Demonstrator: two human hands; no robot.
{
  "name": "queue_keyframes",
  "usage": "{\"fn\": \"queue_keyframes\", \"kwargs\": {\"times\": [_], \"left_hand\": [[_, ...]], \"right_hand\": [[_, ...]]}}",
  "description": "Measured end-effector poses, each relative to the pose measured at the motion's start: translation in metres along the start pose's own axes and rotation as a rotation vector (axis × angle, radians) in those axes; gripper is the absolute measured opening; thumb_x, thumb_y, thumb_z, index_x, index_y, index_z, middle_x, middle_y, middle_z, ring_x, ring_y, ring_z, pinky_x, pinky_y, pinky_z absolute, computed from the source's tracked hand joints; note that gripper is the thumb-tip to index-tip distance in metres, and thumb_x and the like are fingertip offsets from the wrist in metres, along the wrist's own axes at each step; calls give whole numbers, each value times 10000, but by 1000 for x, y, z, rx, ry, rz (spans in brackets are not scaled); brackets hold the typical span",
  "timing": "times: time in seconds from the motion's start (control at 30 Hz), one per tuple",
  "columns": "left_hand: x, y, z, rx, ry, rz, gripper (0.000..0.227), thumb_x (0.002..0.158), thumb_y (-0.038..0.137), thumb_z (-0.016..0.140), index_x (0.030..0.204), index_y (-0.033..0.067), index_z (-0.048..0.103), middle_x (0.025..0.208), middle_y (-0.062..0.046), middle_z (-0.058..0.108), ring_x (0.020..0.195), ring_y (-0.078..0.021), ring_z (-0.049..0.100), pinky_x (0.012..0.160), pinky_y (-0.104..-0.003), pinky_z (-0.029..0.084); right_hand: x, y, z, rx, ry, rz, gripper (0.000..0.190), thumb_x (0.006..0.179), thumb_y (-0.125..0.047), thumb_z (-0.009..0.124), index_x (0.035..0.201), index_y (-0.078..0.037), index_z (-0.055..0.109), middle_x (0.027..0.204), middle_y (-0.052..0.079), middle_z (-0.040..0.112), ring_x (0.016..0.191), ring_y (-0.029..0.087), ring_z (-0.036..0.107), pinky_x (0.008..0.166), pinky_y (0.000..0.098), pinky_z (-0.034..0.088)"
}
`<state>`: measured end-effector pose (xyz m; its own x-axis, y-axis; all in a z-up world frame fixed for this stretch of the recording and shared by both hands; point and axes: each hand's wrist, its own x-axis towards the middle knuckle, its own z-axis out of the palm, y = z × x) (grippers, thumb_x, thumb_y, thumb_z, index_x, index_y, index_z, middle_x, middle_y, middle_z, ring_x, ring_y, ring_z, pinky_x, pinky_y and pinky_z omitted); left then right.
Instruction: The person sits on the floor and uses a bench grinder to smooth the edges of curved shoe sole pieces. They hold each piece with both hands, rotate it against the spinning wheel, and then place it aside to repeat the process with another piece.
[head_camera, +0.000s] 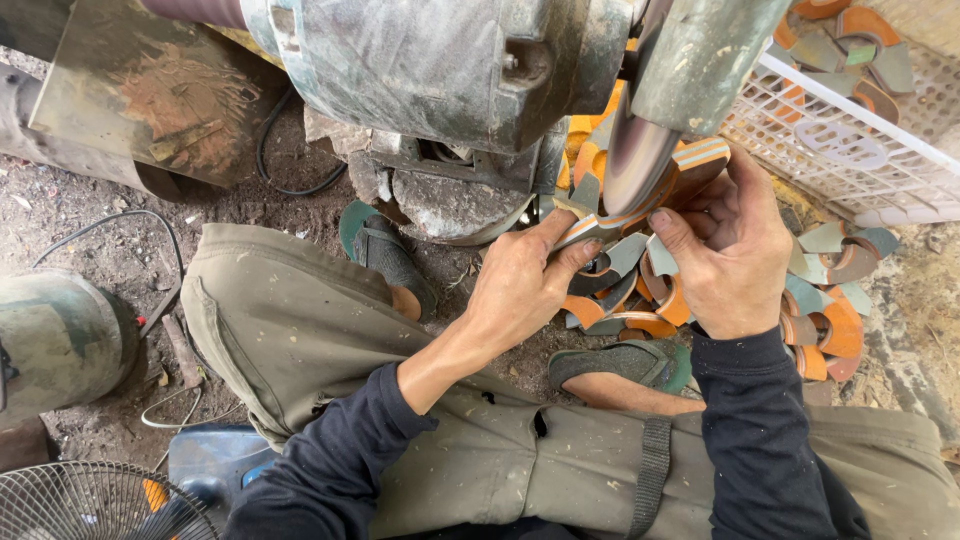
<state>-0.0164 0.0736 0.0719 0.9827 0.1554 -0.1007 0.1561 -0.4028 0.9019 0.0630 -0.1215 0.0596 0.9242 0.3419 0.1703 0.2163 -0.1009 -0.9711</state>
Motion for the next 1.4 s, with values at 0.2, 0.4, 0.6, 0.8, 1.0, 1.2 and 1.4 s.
{"fn": "queue_keyframes", "kwargs": {"times": [0.2,0.4,0.6,0.8,1.0,1.2,1.4], "left_hand": [[1,0,-2,10,6,23,233,982,247,668,1127,64,664,749,-177,700,634,-335,694,580,-423,497],[-1,1,-2,7,21,18,245,975,248,667,1134,61,663,769,-178,709,667,-345,710,598,-429,513],[-1,1,-4,17,17,5,242,980,248,662,1135,62,669,770,-191,703,673,-360,703,599,-437,504],[-2,1,-5,30,32,20,220,987,238,663,1107,54,669,747,-193,691,650,-365,693,579,-440,502],[-4,2,-7,29,22,19,209,990,232,652,1045,31,649,732,-172,697,624,-340,696,564,-427,497],[-5,4,-9,44,20,-10,211,983,229,655,1041,26,656,657,-173,655,549,-330,658,519,-413,473],[-6,4,-9,88,13,-36,211,986,234,659,998,24,651,581,-159,610,495,-310,628,492,-408,454]], "right_hand": [[1,-1,2,16,-6,0,654,1018,115,701,1578,81,364,1369,198,628,1210,203,670,1064,322,581],[1,0,3,16,-3,11,637,1010,93,715,1551,86,380,1354,198,636,1206,203,672,1056,322,582],[2,2,4,16,-4,22,629,1007,74,723,1543,86,392,1331,192,645,1183,198,673,1044,320,581],[2,1,6,27,-10,44,634,998,61,717,1544,77,396,1326,185,644,1178,193,669,1032,313,576],[2,2,9,39,-19,57,664,983,54,712,1554,63,373,1333,180,634,1188,195,665,1031,316,572],[2,9,11,94,-24,77,646,974,54,712,1534,63,390,1319,173,639,1180,193,666,1022,314,572],[0,14,12,76,-18,110,652,955,44,724,1522,63,402,1279,154,648,1144,179,665,988,303,575]]}}
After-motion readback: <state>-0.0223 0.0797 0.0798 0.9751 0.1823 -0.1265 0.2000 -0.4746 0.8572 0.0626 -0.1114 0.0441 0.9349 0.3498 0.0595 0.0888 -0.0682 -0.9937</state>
